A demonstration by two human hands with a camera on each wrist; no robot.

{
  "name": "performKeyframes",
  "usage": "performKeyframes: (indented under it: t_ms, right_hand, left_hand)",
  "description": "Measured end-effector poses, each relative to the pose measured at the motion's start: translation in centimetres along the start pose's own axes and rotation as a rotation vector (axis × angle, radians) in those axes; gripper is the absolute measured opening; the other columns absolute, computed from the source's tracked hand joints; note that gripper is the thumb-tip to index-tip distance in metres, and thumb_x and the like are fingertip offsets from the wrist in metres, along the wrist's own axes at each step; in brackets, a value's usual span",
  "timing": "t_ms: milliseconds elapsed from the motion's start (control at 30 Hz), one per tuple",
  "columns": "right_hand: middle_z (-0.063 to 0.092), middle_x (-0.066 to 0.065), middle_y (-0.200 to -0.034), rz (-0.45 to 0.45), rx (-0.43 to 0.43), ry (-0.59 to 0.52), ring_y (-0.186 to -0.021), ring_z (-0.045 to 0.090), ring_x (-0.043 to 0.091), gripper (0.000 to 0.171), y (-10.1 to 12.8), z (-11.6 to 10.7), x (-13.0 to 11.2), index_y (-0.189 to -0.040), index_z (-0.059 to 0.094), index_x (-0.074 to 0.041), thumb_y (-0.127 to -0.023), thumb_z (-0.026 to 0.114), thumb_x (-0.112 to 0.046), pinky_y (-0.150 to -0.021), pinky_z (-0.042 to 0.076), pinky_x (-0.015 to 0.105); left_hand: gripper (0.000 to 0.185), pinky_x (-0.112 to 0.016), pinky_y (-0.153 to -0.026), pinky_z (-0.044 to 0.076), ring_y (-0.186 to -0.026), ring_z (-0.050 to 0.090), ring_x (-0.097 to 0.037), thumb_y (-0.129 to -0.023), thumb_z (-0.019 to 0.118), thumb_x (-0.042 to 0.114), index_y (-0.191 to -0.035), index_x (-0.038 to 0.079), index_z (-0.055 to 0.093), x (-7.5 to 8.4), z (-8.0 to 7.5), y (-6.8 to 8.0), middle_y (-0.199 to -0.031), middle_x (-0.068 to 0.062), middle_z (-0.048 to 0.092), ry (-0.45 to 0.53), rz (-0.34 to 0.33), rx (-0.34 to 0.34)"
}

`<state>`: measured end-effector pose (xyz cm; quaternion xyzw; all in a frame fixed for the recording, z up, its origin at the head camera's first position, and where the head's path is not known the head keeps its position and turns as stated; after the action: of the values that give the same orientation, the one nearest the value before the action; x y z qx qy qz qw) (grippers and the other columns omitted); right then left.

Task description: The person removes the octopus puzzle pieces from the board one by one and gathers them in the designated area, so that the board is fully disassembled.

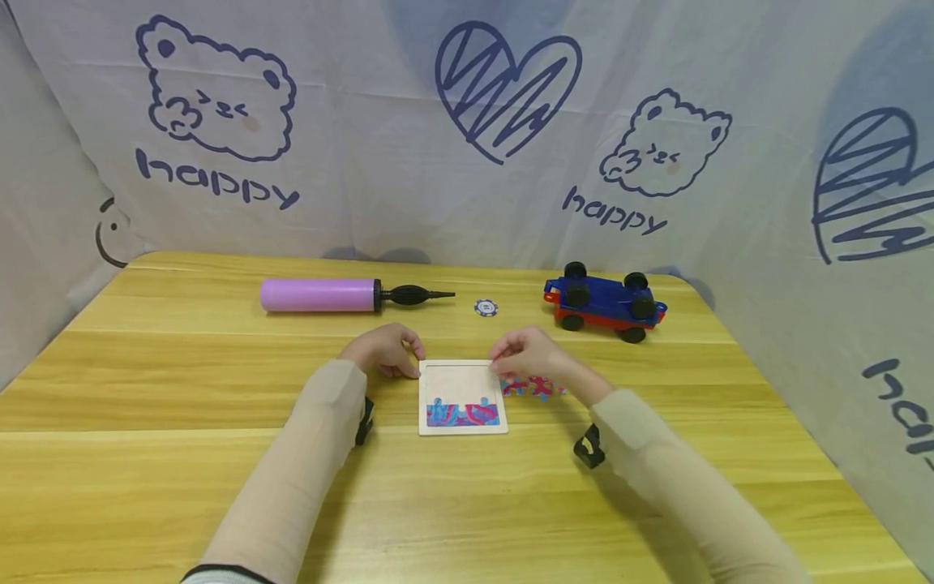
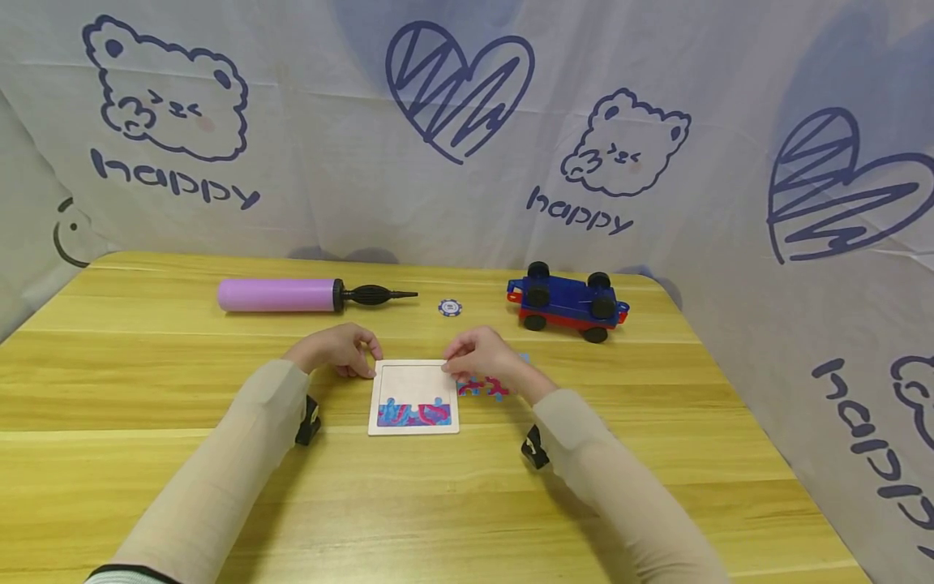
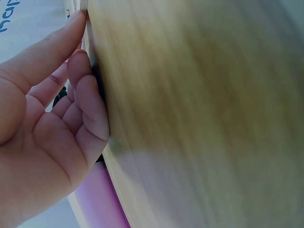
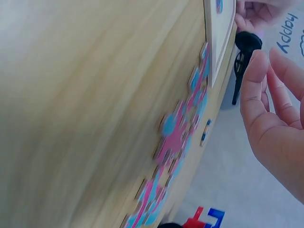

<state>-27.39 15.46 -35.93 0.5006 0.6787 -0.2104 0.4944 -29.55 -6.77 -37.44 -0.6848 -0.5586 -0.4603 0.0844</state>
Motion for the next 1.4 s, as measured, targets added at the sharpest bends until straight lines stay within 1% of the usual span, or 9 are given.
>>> performKeyframes:
  t_ms: [267, 433, 700, 833, 933, 1033, 1133, 1300, 1400]
  right_hand:
    - [0.062, 0.007, -0.074, -0.008, -0.055, -0.01, -0.061, 0.057, 0.013, 0.02, -0.6, 1.9, -0.9, -0.097, 0.059, 0.012, -0.08, 0.063, 0.003, -0.06, 0.049, 0.027]
    - [0.062, 0.007, -0.073, -0.019, -0.1, -0.004, -0.058, 0.056, 0.012, 0.019, -0.9, 2.9, -1.1, -0.098, 0.059, 0.012, -0.08, 0.061, 0.005, -0.057, 0.049, 0.025]
    - [0.062, 0.007, -0.073, -0.012, -0.204, 0.003, -0.054, 0.057, 0.012, 0.023, -1.1, 4.4, -1.2, -0.1, 0.059, 0.011, -0.078, 0.063, 0.007, -0.055, 0.05, 0.026]
    - [0.063, 0.009, -0.074, 0.0, -0.24, 0.018, -0.054, 0.057, 0.012, 0.025, -1.1, 5.1, -1.3, -0.102, 0.059, 0.01, -0.077, 0.063, 0.008, -0.055, 0.05, 0.027]
    - [0.063, 0.008, -0.075, -0.003, -0.255, 0.054, -0.055, 0.056, 0.012, 0.028, -1.0, 5.5, -1.4, -0.103, 0.06, 0.009, -0.076, 0.065, 0.006, -0.056, 0.049, 0.027]
    - [0.061, 0.007, -0.075, -0.02, -0.265, 0.088, -0.056, 0.056, 0.011, 0.031, -0.9, 5.7, -1.4, -0.105, 0.061, 0.007, -0.074, 0.068, 0.005, -0.057, 0.05, 0.027]
    - [0.06, 0.006, -0.076, -0.051, -0.272, 0.114, -0.057, 0.053, 0.009, 0.034, -0.8, 5.8, -1.4, -0.106, 0.061, 0.007, -0.073, 0.07, 0.003, -0.058, 0.048, 0.024]
    - [0.058, 0.006, -0.076, -0.107, -0.299, 0.143, -0.055, 0.046, 0.007, 0.036, -0.6, 5.9, -1.2, -0.107, 0.061, 0.007, -0.072, 0.07, 0.004, -0.054, 0.04, 0.019]
    - [0.057, 0.004, -0.074, -0.116, -0.307, 0.145, -0.053, 0.043, 0.007, 0.036, -0.5, 6.0, -1.0, -0.107, 0.061, 0.007, -0.072, 0.07, 0.004, -0.052, 0.037, 0.018]
  left_hand:
    - [0.02, -0.022, -0.053, 0.041, -0.057, 0.047, -0.012, -0.075, 0.07, 0.002, -0.09, 0.003, 0.058, 0.0, 0.0, 0.0, -0.067, -0.003, 0.048, -0.002, -0.002, -0.001]
    - [0.02, -0.022, -0.053, 0.042, -0.057, 0.047, -0.012, -0.075, 0.07, 0.003, -0.091, 0.004, 0.058, -0.1, 0.0, 0.0, -0.065, -0.003, 0.048, -0.006, -0.009, 0.001]
    - [0.02, -0.022, -0.052, 0.042, -0.056, 0.047, -0.011, -0.075, 0.07, 0.003, -0.091, 0.003, 0.058, 0.0, 0.0, -0.1, -0.063, -0.002, 0.048, -0.008, -0.005, -0.002]
    - [0.02, -0.022, -0.052, 0.042, -0.056, 0.047, -0.011, -0.075, 0.07, 0.003, -0.091, 0.003, 0.058, -0.1, 0.0, -0.1, -0.063, -0.002, 0.048, -0.012, 0.001, -0.005]
    - [0.02, -0.022, -0.052, 0.041, -0.055, 0.047, -0.011, -0.075, 0.07, 0.003, -0.091, 0.003, 0.058, 0.0, 0.0, -0.1, -0.062, -0.002, 0.048, -0.014, 0.006, -0.008]
    - [0.02, -0.021, -0.051, 0.041, -0.054, 0.046, -0.011, -0.075, 0.07, 0.003, -0.091, 0.003, 0.058, 0.0, 0.0, -0.1, -0.061, -0.002, 0.048, -0.012, 0.011, -0.009]
    - [0.019, -0.021, -0.051, 0.04, -0.054, 0.046, -0.011, -0.075, 0.07, 0.002, -0.091, 0.003, 0.058, 0.0, 0.0, 0.0, -0.06, -0.002, 0.048, -0.008, 0.013, -0.008]
    - [0.019, -0.021, -0.051, 0.04, -0.054, 0.046, -0.011, -0.075, 0.07, 0.002, -0.091, 0.002, 0.058, 0.1, 0.0, 0.0, -0.06, -0.002, 0.048, -0.005, 0.01, -0.005]
    - [0.019, -0.022, -0.051, 0.041, -0.054, 0.046, -0.011, -0.075, 0.07, 0.002, -0.091, 0.002, 0.058, 0.0, 0.0, 0.0, -0.06, -0.002, 0.048, -0.012, 0.011, -0.005]
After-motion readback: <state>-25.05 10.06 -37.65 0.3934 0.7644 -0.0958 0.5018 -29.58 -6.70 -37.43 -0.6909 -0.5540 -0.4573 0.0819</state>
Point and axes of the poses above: each hand's wrist, its own y-axis away from the middle knuckle, its own z-axis out of the palm, x = y × z, the point moved 3 cm from there along -y, towards the middle knuckle
